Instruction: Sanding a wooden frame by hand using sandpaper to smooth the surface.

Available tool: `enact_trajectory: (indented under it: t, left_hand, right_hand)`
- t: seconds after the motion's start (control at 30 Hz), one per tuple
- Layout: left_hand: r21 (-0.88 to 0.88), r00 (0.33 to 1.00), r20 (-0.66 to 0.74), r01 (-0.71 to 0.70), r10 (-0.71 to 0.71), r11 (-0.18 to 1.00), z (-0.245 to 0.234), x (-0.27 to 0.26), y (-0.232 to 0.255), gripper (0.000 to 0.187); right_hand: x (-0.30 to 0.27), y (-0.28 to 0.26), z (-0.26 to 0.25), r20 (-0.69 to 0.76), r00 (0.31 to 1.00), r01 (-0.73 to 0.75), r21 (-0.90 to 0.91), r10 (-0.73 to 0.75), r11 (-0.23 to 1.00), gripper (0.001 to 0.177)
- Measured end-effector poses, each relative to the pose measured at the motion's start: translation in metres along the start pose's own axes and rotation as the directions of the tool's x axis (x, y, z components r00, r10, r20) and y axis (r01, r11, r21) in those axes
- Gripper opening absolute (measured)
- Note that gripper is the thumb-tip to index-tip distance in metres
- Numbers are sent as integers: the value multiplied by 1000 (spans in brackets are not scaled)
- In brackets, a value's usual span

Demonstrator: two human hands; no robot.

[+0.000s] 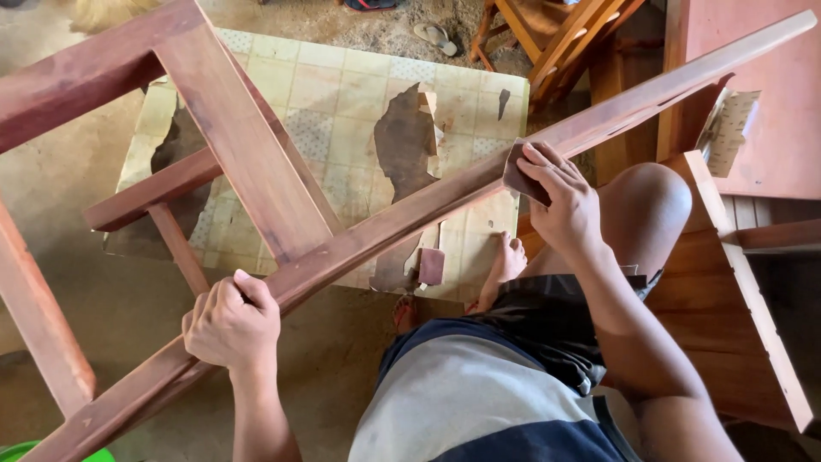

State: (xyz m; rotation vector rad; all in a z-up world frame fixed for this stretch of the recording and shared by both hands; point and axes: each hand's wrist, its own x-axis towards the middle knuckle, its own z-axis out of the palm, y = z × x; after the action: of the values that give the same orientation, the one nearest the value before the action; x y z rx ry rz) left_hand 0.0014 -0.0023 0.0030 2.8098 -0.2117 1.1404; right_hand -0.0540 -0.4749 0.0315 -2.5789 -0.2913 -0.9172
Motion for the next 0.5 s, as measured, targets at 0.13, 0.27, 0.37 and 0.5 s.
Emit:
enact_trajectory:
  t: [0.13, 0.27, 0.37, 0.5]
  left_hand:
    - [6, 1000, 17, -7, 7, 1000, 1, 0, 0, 44]
    - [49, 1000, 29, -3, 1, 999, 0, -3, 2, 46]
    - [94, 999, 34, -7, 4, 996, 2, -4, 3, 51]
    - [108, 999, 32, 3, -6, 994, 4, -4, 2, 50]
  right_hand:
    - [6, -60, 32, 34, 999, 11, 20, -11, 1000, 64]
    - [14, -108, 44, 199, 978, 37, 166, -70, 985, 56]
    - [18, -76, 18, 236, 972, -16, 117, -12, 993, 57]
    - [16, -34, -4, 145, 983, -117, 32, 111, 993, 42]
